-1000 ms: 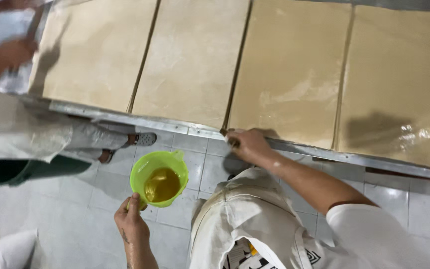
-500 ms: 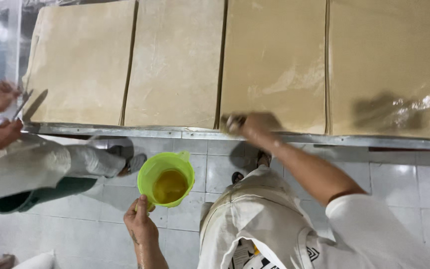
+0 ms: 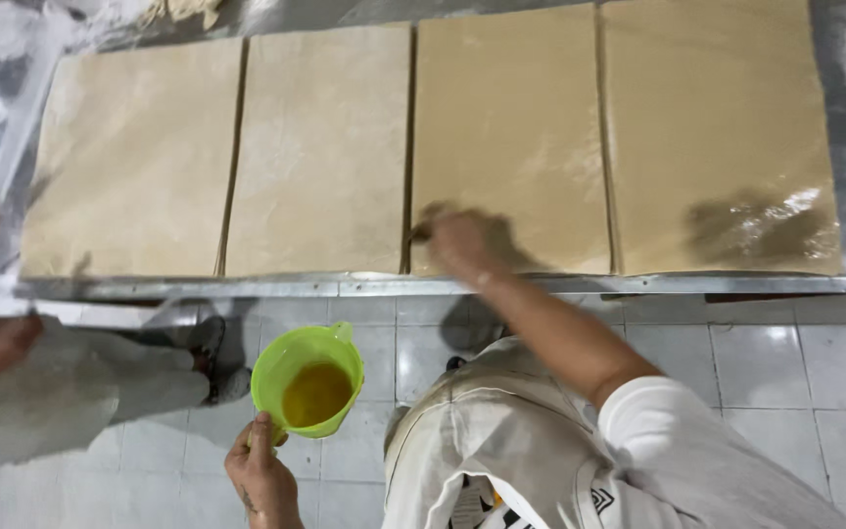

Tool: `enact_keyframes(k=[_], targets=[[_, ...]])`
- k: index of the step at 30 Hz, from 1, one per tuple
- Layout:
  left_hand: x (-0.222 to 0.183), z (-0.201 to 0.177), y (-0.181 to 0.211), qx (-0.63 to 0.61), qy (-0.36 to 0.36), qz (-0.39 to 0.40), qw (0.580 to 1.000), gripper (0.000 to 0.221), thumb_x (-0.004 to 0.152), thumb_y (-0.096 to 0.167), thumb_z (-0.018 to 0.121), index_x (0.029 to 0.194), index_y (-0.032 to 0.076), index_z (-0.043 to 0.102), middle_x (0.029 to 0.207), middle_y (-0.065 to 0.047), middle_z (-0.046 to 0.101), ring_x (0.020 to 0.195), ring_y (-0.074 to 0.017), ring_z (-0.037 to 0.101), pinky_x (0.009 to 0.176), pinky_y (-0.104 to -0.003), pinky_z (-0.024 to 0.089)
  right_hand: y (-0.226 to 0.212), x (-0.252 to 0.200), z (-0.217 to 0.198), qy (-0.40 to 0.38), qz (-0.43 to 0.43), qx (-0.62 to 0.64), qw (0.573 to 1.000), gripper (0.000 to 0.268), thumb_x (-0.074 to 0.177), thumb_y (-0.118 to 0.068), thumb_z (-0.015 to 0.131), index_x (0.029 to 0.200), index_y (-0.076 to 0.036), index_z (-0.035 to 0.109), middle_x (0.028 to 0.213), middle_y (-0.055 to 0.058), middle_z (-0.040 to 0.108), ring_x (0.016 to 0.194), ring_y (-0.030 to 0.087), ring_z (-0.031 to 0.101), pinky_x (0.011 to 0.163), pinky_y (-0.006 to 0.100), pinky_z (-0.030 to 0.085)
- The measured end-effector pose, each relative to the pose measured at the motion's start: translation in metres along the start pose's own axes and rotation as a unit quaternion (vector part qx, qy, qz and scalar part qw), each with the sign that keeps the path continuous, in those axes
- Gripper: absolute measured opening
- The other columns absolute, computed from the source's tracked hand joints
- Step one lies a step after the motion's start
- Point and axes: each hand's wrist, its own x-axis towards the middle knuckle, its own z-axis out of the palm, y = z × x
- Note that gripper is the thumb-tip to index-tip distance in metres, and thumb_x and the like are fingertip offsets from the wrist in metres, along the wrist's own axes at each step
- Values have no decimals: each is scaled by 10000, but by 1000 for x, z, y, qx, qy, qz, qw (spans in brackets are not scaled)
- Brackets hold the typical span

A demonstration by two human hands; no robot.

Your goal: The person applies a liquid wash to sheets of dough using a brush. They hold a small green container of liquid in one hand while using the other hand to paint the surface of multiple rectangular dough sections on a metal table.

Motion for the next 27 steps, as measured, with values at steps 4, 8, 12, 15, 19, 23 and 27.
enact_keyframes(k=[4,8,12,15,19,23,27], targets=[[13,29,19,-4,-23,4,1000,380,1001,273,648,1053,-101,693,917,-120,697,847,-177,609,807,-374,481,-4,-25,-21,-61,-77,136,986,323,994,-306,442,1238,-205,629,1074,50,732,921,217,710,790,416,553],[8,50,23,-42,-43,18,998,428,1040,295,639,1047,-130,691,929,-119,680,853,-179,583,800,-386,460,98,21,-88,42,90,384,918,309,1048,-289,404,1144,-109,637,907,63,744,754,185,729,637,290,591],[-10,64,22,-59,-34,30,997,430,1044,275,649,1050,-155,673,937,-152,686,861,-202,612,822,-393,490,185,69,-127,154,121,162,967,267,998,-243,507,1194,-170,673,1065,71,738,843,246,714,705,445,566],[-26,88,16,-21,14,19,1000,396,1007,252,633,1094,-131,685,940,-176,708,849,-216,650,799,-372,506,188,56,-101,95,38,7,995,278,1011,-328,563,1262,-243,645,1144,25,738,1020,248,711,860,472,537],[-46,120,10,-53,54,17,997,343,1021,194,617,1106,-133,671,967,-164,702,851,-211,640,787,-348,492,158,1,-35,-63,-90,19,994,348,910,-300,638,1256,-263,658,1164,62,728,1053,242,699,893,394,538],[-95,150,16,-79,97,9,992,334,1067,188,583,1093,-133,673,937,-135,679,822,-186,600,781,-333,474,213,15,-79,-64,-211,90,971,290,949,-349,586,1212,-283,690,1114,15,763,980,204,730,840,378,552],[-134,187,22,-107,101,29,989,319,1081,185,589,1063,-125,661,930,-120,671,815,-176,589,768,-323,464,261,81,-178,-3,-60,-100,993,317,1018,-386,462,1241,-275,659,928,96,748,829,324,721,662,499,542]])
